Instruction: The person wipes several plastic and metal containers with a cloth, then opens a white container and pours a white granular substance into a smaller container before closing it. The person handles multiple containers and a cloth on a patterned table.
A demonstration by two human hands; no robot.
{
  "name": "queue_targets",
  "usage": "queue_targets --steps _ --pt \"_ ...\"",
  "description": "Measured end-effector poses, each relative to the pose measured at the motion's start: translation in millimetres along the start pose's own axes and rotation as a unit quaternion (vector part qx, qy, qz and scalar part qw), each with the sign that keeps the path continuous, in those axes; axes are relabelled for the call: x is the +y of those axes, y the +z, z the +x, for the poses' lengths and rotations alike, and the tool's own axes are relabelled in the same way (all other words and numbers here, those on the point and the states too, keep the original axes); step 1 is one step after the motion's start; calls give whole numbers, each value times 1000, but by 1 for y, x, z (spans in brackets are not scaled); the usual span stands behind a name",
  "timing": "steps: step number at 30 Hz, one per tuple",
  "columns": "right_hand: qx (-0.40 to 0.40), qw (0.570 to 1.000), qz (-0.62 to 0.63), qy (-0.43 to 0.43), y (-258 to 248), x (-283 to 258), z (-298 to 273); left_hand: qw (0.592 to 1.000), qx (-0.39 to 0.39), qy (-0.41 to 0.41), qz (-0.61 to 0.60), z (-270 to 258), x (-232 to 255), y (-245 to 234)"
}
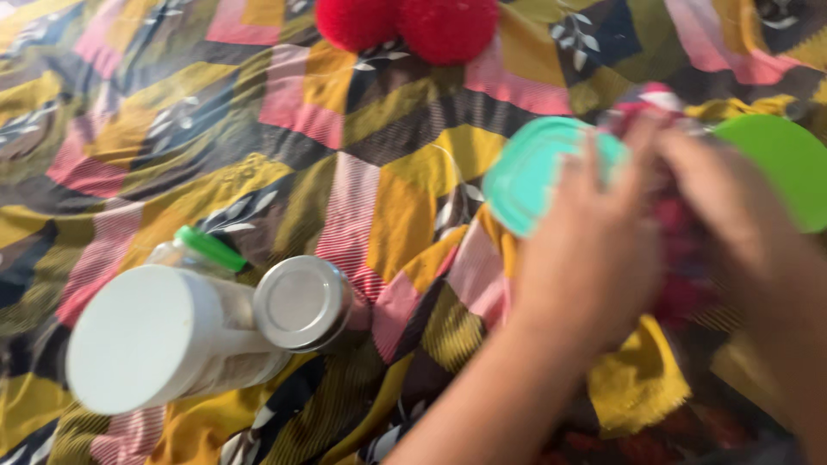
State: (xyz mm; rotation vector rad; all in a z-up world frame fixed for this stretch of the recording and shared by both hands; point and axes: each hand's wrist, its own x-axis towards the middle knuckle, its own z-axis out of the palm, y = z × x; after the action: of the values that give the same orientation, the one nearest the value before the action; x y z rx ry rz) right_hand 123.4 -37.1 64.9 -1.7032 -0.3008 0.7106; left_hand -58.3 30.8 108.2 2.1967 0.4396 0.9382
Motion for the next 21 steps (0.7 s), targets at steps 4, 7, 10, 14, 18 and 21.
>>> queue_targets --steps 4,7,10,14,18,21 --pt "-11 995 -85 -54 -11 14 23 998 26 47 30 -21 -6 29" --pt "11 983 -141 -119 -12 25 18 997 45 24 -59 -13 -23 27" --pt "-24 989 -59 -136 2 21 3 990 127 -54 -11 5 -43 2" --pt "41 965 -178 -186 17 5 -13 958 21 -272 89 19 -83 -30" --pt "50 965 -186 -177 20 -12 -19 957 40 -284 -38 25 -89 -26" --pt "33 980 -139 -136 8 -16 -19 951 83 -283 -87 32 -88 -20"
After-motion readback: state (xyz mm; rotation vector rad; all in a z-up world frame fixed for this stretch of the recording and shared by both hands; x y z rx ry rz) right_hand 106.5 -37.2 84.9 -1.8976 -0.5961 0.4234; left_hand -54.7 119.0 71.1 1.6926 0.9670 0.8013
